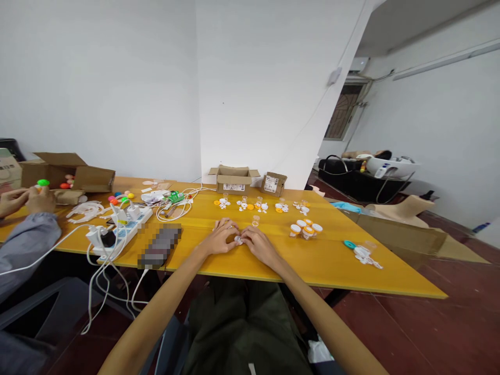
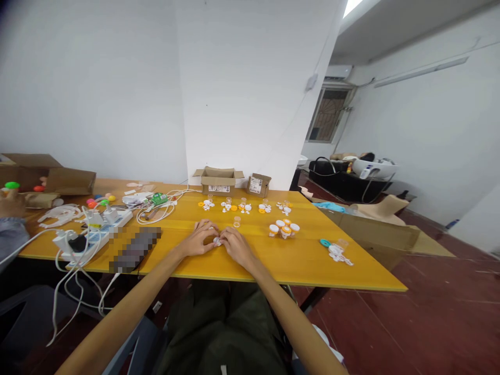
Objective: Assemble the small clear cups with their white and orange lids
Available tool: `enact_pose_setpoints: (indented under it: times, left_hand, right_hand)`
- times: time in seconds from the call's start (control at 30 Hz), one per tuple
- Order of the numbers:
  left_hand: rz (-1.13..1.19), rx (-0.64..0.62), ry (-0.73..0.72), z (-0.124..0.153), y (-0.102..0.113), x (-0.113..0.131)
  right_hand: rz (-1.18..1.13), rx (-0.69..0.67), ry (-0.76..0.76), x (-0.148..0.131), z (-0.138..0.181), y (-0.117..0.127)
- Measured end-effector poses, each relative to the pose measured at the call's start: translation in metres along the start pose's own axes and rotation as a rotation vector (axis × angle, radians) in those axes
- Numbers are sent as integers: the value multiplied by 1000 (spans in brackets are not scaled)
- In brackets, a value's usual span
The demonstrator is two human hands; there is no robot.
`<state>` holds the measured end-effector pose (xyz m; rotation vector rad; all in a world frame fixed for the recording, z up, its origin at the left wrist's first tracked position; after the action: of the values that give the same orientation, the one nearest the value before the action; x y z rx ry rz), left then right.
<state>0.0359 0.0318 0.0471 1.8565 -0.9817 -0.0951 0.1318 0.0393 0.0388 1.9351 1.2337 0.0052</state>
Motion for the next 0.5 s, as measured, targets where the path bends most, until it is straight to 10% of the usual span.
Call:
enact_pose_setpoints:
  times: [0.5]
  left_hand:
    - [-23,5,-27,-1,0,2]
  right_hand:
    - [15,5,7,-5,3,4]
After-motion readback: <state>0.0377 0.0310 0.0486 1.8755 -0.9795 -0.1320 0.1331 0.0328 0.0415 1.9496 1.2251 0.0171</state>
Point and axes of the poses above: each hand's wrist, its own z-axis away from the middle knuckle, its own y-axis out of the back of the hand, x = y × z, the point moved 10 cm from there along -z, towards the middle knuckle, and after that the axes turned 8 degrees about x, right-handed, at the moved point
